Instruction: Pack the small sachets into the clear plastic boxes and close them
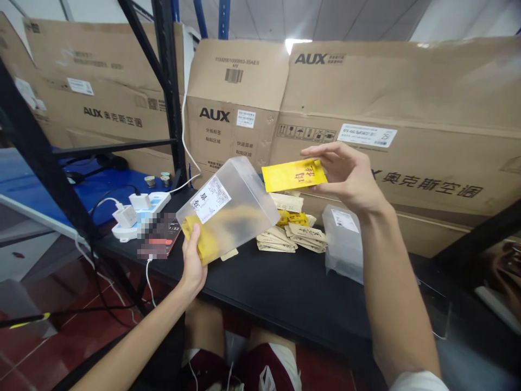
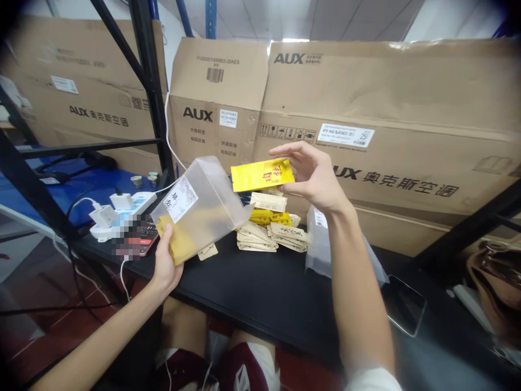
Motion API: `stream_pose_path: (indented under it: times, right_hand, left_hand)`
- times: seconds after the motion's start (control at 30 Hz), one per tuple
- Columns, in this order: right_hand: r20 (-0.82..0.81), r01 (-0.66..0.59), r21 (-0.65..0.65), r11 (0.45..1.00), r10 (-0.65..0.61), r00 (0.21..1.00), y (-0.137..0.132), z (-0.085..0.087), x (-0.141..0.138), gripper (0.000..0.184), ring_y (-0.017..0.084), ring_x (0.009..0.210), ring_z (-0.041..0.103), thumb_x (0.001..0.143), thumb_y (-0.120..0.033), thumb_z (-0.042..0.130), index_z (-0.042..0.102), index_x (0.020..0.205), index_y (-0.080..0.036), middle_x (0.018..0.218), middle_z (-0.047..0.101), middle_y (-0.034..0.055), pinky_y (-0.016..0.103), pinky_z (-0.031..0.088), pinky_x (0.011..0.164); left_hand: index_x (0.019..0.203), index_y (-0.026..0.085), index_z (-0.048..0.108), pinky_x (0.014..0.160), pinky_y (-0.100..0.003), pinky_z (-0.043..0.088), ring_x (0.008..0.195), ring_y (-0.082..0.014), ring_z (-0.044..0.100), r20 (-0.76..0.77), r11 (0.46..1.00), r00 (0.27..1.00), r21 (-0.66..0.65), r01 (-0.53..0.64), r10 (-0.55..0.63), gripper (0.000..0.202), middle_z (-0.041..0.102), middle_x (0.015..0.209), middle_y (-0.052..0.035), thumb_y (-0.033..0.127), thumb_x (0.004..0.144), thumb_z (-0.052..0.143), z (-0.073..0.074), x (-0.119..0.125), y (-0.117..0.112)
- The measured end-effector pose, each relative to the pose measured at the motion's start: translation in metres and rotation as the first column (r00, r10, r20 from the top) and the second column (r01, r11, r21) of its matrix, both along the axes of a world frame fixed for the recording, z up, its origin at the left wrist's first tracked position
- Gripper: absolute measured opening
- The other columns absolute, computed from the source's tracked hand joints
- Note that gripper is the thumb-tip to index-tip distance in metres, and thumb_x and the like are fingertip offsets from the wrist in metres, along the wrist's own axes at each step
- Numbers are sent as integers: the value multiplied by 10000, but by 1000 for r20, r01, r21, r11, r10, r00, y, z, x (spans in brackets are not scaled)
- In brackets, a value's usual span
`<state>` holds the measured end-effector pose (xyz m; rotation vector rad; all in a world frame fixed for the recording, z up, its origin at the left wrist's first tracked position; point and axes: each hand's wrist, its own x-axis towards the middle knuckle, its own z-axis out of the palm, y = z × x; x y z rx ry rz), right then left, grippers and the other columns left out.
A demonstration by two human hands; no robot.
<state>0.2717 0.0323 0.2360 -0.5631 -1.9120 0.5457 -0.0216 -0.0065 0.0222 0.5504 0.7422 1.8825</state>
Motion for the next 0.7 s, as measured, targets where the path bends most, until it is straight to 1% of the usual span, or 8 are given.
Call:
stream_pose_path:
  times: [0.17,0.3,0.37,0.47,0.53,0.57,0.63,0.7]
  right_hand:
    - [85,8,48,999,-12,996,-10,5,2,513,317,1217,707,622,-224,1005,818,1095,-286,1216,786,43,486,618,1037]
    - [56,8,70,997,-12,998,-14,8,4,480,279,1095,729,638,-208,994,817,1074,-302,1074,788,24,439,634,933]
    - [36,-22,63,998,20,999,-12,7,6,517,276,1115,717,615,-216,1009,811,1080,-323,1101,780,18,423,634,909]
    - [-22,-145,8,989,145,989,-6,3,3,625,283,1158,705,553,-222,1035,786,1112,-348,1217,758,7,420,636,908]
    - [-88,-228,-59,972,223,971,-4,-2,-5,743,298,1167,716,528,-249,1042,748,1200,-359,1279,747,8,459,631,974]
    - [-117,-246,-94,965,235,965,-4,-5,-12,783,310,1177,722,535,-285,1039,726,1249,-359,1301,744,15,487,624,1009]
    - [-123,-227,-180,957,207,971,-6,-10,-28,770,329,1188,733,579,-355,1020,715,1286,-336,1301,755,38,523,622,1030]
    - [-45,-165,-259,952,159,986,-10,-14,-45,653,323,1140,754,611,-376,1007,760,1210,-293,1208,791,52,508,647,978]
  left_hand:
    - [1410,218,720,1124,-459,593,1342,-352,704,3,995,995,8,100,-100,607,744,1436,-123,558,913,807,1,-1,-2]
    - [1416,218,718,1132,-454,585,1313,-346,724,-19,992,993,23,121,-120,616,768,1389,-125,572,919,799,2,-2,-3]
    - [1424,222,712,1133,-456,584,1300,-345,731,-28,992,992,19,126,-125,620,771,1381,-121,566,916,804,1,-3,-3]
    - [1409,219,712,1123,-469,590,1307,-360,724,-40,990,989,0,140,-140,626,773,1373,-123,571,901,817,0,-3,-4]
    - [1383,205,720,1122,-476,589,1339,-375,701,-62,988,986,-16,156,-157,630,766,1381,-131,563,879,841,0,-2,-4]
    - [1371,198,723,1125,-477,587,1357,-381,688,-72,987,985,-21,157,-158,632,762,1387,-136,555,867,856,0,-1,-4]
    - [1354,191,726,1132,-482,581,1381,-389,668,-78,991,988,-17,131,-132,632,751,1404,-144,551,855,868,0,0,-4]
    - [1361,202,720,1140,-484,574,1388,-386,663,-73,998,995,1,65,-65,623,729,1443,-145,548,863,863,0,1,-4]
